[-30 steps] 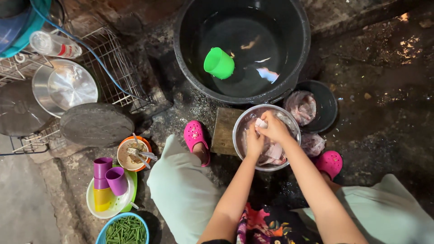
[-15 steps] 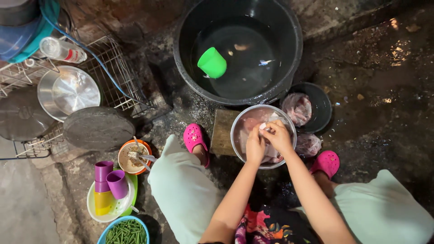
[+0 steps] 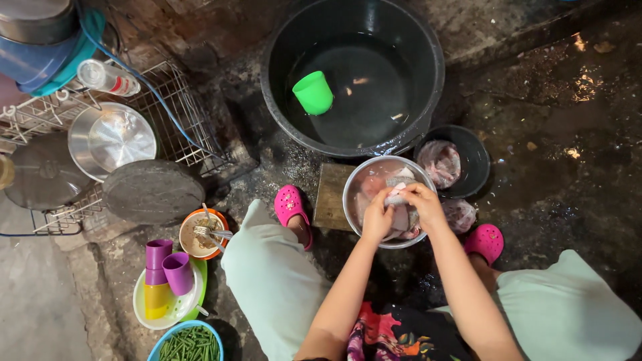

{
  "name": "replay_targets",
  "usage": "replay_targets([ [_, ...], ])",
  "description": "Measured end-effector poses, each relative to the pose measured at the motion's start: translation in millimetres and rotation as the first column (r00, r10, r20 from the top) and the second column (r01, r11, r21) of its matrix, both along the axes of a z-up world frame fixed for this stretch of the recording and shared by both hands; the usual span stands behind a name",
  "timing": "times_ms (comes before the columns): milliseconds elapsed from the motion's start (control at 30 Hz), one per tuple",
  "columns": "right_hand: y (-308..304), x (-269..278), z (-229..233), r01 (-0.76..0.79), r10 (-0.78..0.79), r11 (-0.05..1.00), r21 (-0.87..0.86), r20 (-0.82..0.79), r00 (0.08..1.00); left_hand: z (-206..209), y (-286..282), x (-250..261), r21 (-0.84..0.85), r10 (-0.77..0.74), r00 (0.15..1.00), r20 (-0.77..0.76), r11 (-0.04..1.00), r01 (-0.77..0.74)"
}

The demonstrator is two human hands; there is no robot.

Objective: Washing and rinsing fish pieces in a bowl of water in an outdoor utility area.

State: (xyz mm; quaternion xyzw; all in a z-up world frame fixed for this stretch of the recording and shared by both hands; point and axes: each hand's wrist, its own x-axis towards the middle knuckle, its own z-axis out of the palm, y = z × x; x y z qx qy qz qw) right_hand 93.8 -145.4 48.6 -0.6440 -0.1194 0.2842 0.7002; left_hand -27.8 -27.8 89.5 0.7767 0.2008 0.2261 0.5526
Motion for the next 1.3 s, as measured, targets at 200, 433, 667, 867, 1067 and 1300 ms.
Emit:
replay_targets([
  [200, -12, 11, -4, 0.025, -0.002, 0.995, 0.1, -0.228, 0.974, -3, -2, -3, -0.094, -0.015, 0.998, -0.054, 0.996, 0.009],
  [433, -46, 48, -6, 0.126, -0.085, 0.98, 0.157, -0.245, 0.966, -16, 3, -2, -0.155, 0.032, 0.992, -0.125, 0.987, -0.052],
  [667, -102, 83, -28, 0.195, -0.173, 0.901, -0.388, 0.091, 0.981, -80, 2, 5, -0.445, -0.007, 1.0, 0.013, 0.895, 0.012],
  [867, -89, 73, -31, 0.551, 0.32, 0.491, -0.674, 0.728, 0.606, -71, -2, 2, -0.36, 0.006, 1.0, -0.01, 0.933, -0.01],
  [1067, 8, 9, 25, 0.006, 0.314, 0.858, -0.514, 0.533, 0.786, -85, -10, 5, -0.227, 0.093, 0.946, -0.31, 0.959, -0.168],
  [1300, 34, -5, -17, -0.073, 0.492, 0.728, -0.682, 0.445, 0.748, -103, -11, 7, -0.182, 0.128, 0.937, -0.326, 0.964, -0.195],
])
